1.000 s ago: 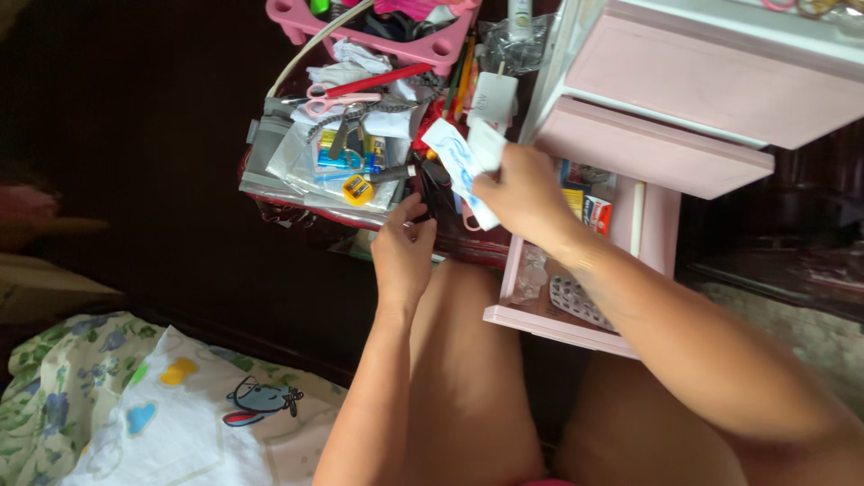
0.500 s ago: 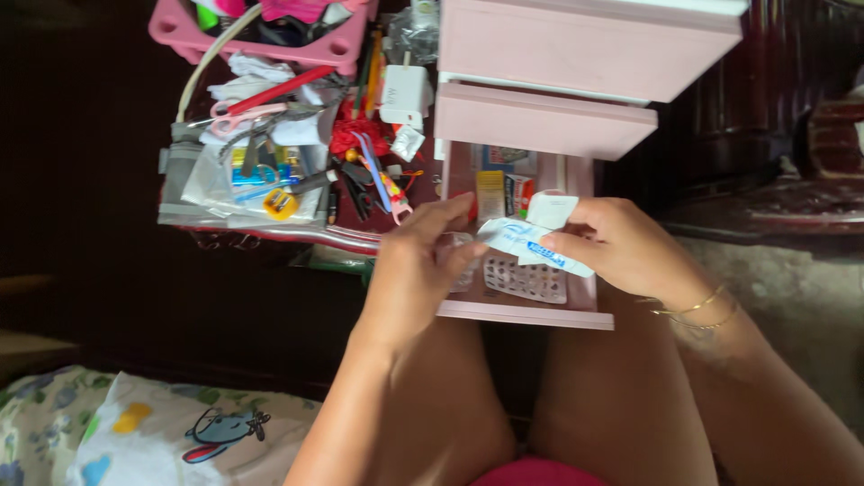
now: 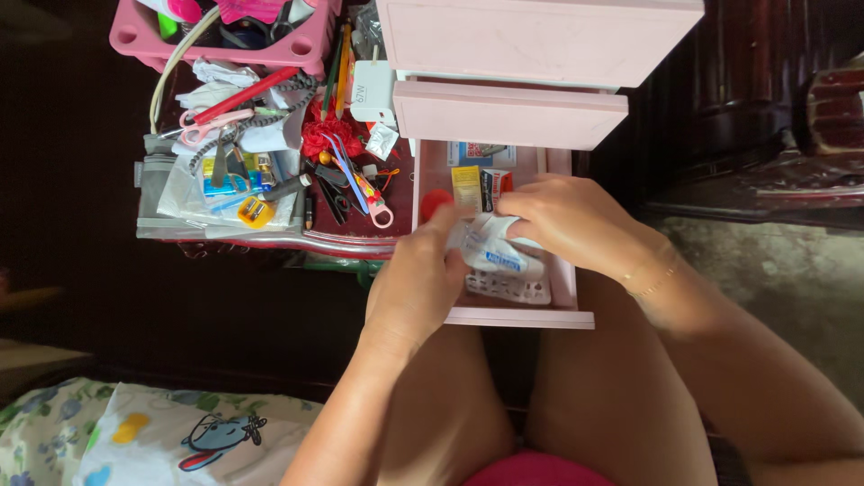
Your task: The person sits on a bed and wipes the inside of a pink drawer with a cloth. They then pick up watches, earrings, rings, and other jewelry from a tray one at a time and place them into the drawer, arranging the items inside.
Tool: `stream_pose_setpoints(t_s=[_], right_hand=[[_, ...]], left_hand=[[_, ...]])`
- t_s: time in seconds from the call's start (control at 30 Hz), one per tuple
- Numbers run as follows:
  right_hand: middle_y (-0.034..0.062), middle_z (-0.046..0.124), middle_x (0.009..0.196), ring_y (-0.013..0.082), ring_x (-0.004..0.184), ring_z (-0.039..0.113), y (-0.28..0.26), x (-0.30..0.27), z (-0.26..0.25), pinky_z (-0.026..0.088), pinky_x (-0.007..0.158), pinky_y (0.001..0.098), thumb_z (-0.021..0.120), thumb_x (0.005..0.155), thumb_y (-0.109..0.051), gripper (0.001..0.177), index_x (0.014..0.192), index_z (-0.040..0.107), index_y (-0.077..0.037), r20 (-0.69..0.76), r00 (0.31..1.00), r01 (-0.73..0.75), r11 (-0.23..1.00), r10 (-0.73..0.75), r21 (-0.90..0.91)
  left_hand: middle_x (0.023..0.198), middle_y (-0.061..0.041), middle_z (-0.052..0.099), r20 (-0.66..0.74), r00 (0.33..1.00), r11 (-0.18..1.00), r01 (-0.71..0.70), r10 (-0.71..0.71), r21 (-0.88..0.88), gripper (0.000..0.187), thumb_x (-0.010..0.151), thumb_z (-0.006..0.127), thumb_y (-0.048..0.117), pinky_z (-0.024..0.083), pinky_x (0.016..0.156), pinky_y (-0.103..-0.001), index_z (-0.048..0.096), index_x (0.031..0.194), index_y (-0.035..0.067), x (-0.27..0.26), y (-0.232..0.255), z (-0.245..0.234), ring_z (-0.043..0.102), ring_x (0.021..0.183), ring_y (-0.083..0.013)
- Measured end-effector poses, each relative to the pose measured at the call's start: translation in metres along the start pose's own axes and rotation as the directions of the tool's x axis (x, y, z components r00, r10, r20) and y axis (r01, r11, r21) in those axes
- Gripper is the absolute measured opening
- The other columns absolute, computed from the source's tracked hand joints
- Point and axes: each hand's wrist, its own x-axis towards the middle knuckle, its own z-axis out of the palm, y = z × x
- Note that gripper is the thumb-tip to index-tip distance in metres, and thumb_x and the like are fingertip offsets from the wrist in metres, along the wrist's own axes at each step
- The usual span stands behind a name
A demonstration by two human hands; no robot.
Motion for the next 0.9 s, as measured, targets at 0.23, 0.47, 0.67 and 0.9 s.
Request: stream_pose_setpoints(t_s=[0.23,0.47,0.67,0.9], right_hand=[[0.0109,0.071,0.085,0.0316,0.088,0.069,0.014,0.011,0.014,0.055,0.076,0.0458,0.07,0.089,-0.026,0.016,0.092,0.073,-0.01,0.251,0.967,-0.001,0.986,0.045,-0.169],[0.0106,0.071,0.093,0.0332,0.09,0.066,0.018,0.008,0.021,0.053,0.076,0.0445,0.074,0.079,-0.016,0.022,0.098,0.075,-0.006,-0.014,0.992,0.128,0.992,-0.128,-0.021],[0.0111,0.068,0.093,0.0308,0.089,0.065,0.015,-0.012,-0.006,0.054,0.08,0.0411,0.072,0.087,-0.008,0.013,0.098,0.072,-0.002,-0.23,0.973,0.046,0.998,-0.035,0.043],[0.0104,0.069,0.095,0.0307,0.09,0.065,0.001,-0.022,-0.013,0.054,0.08,0.0413,0.069,0.092,-0.01,0.01,0.099,0.071,-0.003,-0.255,0.966,0.066,0.992,-0.038,0.105]], left_hand=[[0.097,-0.019,0.074,0.153,0.988,0.988,-0.007,-0.017,0.151,0.045,0.083,0.065,0.012,0.056,0.079,-0.048,0.06,0.127,0.014,0.007,-0.011,0.005,0.07,0.094,-0.0375],[0.104,-0.015,0.071,0.276,0.947,0.882,0.016,-0.164,0.47,0.035,0.092,0.068,0.034,0.056,0.083,-0.05,0.062,0.115,0.008,0.011,0.0,0.012,0.068,0.104,-0.0349],[0.108,-0.013,0.072,0.209,0.975,0.936,-0.005,-0.073,0.352,0.024,0.094,0.052,0.011,0.054,0.083,-0.052,0.071,0.108,0.016,0.015,-0.001,0.01,0.068,0.104,-0.0346],[0.103,-0.017,0.072,0.197,0.98,0.943,-0.049,-0.017,0.33,0.016,0.093,0.057,0.008,0.055,0.081,-0.049,0.072,0.099,0.01,0.026,-0.019,0.027,0.068,0.099,-0.036]])
